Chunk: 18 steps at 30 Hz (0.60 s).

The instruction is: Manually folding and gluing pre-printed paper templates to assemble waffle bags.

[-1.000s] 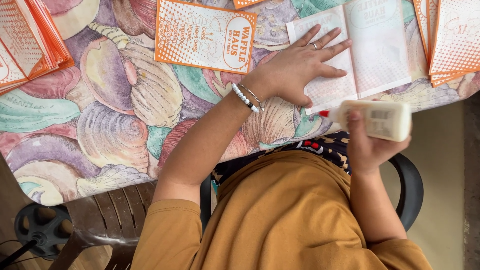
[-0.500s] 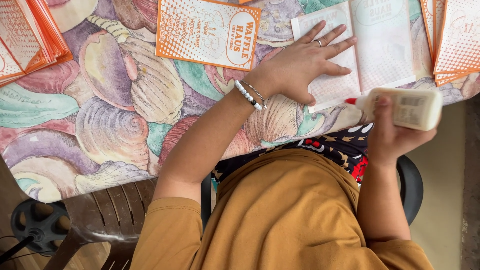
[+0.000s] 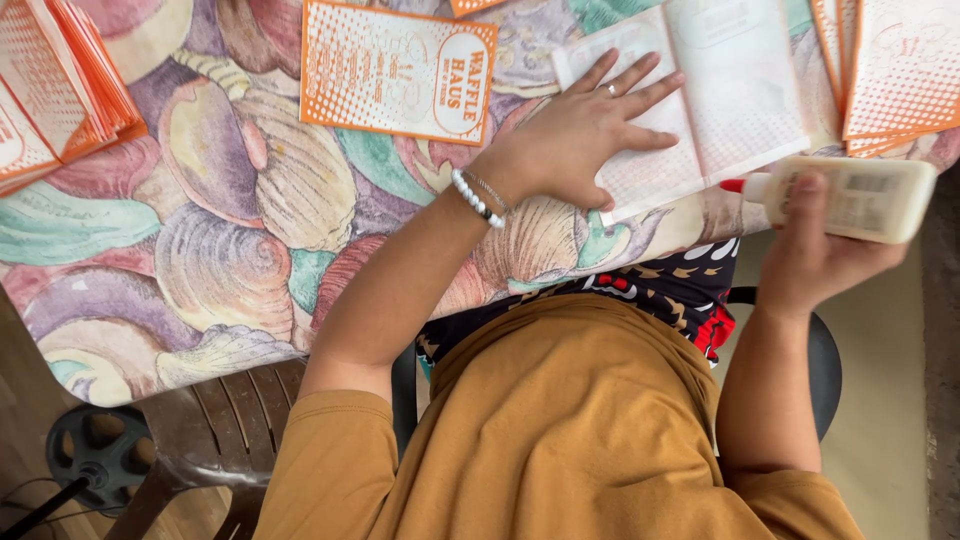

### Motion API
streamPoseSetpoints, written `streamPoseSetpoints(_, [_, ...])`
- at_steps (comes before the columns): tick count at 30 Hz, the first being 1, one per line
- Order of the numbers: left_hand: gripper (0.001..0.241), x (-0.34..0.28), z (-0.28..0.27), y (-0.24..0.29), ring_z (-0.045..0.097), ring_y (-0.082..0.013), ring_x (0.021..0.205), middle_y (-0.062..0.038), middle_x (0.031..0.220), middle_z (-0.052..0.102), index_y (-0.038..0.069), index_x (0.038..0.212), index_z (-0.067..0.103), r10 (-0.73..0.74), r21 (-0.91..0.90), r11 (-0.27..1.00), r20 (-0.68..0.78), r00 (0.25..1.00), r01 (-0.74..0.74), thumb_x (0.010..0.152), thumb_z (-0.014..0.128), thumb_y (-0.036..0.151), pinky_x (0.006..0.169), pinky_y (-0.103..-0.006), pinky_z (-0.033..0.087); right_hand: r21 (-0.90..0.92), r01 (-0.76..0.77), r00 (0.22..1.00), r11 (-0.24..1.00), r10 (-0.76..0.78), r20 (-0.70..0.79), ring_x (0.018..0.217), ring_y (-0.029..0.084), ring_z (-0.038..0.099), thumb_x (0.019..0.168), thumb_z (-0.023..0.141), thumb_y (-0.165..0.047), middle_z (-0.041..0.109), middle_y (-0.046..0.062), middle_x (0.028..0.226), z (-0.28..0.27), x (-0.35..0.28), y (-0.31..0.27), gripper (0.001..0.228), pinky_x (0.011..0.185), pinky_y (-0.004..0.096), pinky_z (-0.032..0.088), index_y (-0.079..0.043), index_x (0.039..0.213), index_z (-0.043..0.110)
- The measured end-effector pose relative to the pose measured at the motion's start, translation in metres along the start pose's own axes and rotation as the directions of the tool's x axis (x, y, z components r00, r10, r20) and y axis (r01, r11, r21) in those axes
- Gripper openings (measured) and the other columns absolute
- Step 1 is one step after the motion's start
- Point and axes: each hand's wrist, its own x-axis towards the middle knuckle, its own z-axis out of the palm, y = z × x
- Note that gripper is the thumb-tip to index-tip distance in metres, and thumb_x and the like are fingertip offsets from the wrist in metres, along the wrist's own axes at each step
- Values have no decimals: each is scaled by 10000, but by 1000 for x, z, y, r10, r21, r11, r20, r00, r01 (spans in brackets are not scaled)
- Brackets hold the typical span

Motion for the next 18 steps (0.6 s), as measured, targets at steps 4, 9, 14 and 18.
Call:
streamPoseSetpoints(4, [909, -4, -19, 47, 10, -359, 1562, -131, 1686, 7, 309, 1605, 359, -238, 159, 965, 202, 950, 208, 838, 775, 568, 1260, -567, 20, 65, -36, 990, 997, 45, -137, 1211, 522, 572, 1060, 749, 271, 490, 406, 1342, -36, 7, 11, 521, 958, 722, 583, 57, 1304, 340])
streamPoseSetpoints(9, [433, -18, 1, 74, 632, -286, 1152, -218, 1489, 530, 240, 1394, 605, -199, 503, 816, -218, 955, 285, 995, 597, 408, 858, -438, 445, 13, -326, 922, 945, 320, -218, 626, 271, 566, 1005, 841, -185, 579, 237, 904, -35, 33, -20, 428, 373, 371, 397, 72, 1114, 516])
streamPoseSetpoints(14, [530, -38, -4, 47, 201, -386, 1558, -133, 1683, 265, 161, 1535, 496, 25, 389, 921, -24, 999, -14, 1007, 542, 147, 1264, -616, 109, 90, -371, 898, 924, 381, -220, 692, 312, 591, 1028, 846, -130, 588, 284, 1030, -54, 19, -5, 457, 386, 387, 407, 21, 1203, 451])
streamPoseSetpoints(18, [516, -29, -3, 51, 101, -388, 1564, -117, 1699, 191, 145, 1605, 404, -19, 344, 939, -10, 1000, 21, 1090, 446, 148, 1248, -658, 59, 175, -424, 856, 889, 456, -244, 756, 329, 637, 1011, 887, -126, 631, 350, 1146, -52, 4, -1, 566, 388, 391, 426, -39, 1276, 395])
